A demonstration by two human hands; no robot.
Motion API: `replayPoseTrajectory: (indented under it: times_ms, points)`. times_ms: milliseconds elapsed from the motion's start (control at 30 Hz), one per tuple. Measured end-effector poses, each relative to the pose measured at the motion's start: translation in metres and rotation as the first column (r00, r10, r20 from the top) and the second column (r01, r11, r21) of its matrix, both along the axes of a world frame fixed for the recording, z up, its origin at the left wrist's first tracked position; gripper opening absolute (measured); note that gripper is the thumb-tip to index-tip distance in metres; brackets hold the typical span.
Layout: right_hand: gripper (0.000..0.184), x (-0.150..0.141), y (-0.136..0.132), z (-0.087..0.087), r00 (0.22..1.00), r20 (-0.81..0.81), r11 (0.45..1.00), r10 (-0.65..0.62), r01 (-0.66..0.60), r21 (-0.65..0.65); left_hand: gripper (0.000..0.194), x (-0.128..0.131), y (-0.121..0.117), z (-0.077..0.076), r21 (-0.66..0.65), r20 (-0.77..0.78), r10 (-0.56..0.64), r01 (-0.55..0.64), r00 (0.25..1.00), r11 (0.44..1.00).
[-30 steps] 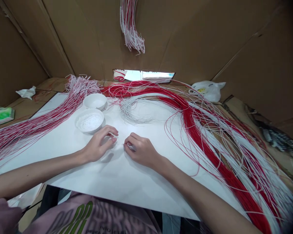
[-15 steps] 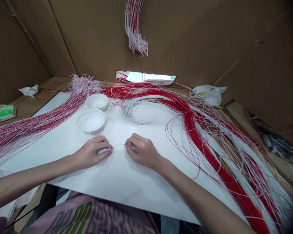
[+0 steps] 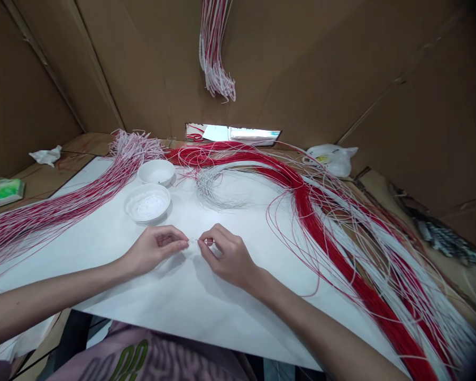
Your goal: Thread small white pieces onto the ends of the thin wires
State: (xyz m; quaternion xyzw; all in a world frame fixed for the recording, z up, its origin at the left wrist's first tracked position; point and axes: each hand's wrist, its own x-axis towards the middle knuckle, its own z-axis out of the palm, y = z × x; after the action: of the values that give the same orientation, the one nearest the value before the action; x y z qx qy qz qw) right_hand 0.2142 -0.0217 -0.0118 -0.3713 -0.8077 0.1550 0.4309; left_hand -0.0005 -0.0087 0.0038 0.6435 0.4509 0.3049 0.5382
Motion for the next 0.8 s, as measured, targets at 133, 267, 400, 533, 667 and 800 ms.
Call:
replayPoseTrajectory:
  times_ms: [133, 267, 400, 533, 667, 800]
  points:
    - [0.007, -0.003, -0.005, -0.001, 0.995, -0.094, 0.999, -0.023, 0.026, 0.028, 0.021, 0.014, 0.002, -0.003, -0.284, 0.274, 0.114, -0.033, 0.955, 0.958]
    - [0.007, -0.006, -0.008, -0.003, 0.983, -0.183, 1.0, 0.002, 0.003, 0.031, 0.022, 0.021, 0.003, -0.008, -0.377, 0.403, 0.162, 0.002, 0.901, 0.926]
    - [0.009, -0.009, -0.01, -0.003, 0.972, -0.233, 0.999, 0.003, 0.006, 0.039, 0.022, 0.021, 0.002, -0.011, -0.402, 0.423, 0.158, 0.029, 0.892, 0.915]
    - [0.012, -0.01, -0.012, -0.003, 0.968, -0.25, 0.998, 0.013, 0.001, 0.057, 0.021, 0.019, 0.0, -0.013, -0.397, 0.421, 0.151, 0.032, 0.894, 0.917]
    - [0.013, -0.01, -0.014, -0.001, 0.972, -0.235, 0.997, 0.003, 0.015, 0.076, 0.02, 0.016, -0.002, -0.012, -0.376, 0.413, 0.135, 0.033, 0.901, 0.926]
    - [0.013, -0.01, -0.016, 0.0, 0.975, -0.224, 0.997, -0.003, 0.021, 0.077, 0.02, 0.015, -0.003, -0.011, -0.387, 0.42, 0.135, 0.043, 0.898, 0.921]
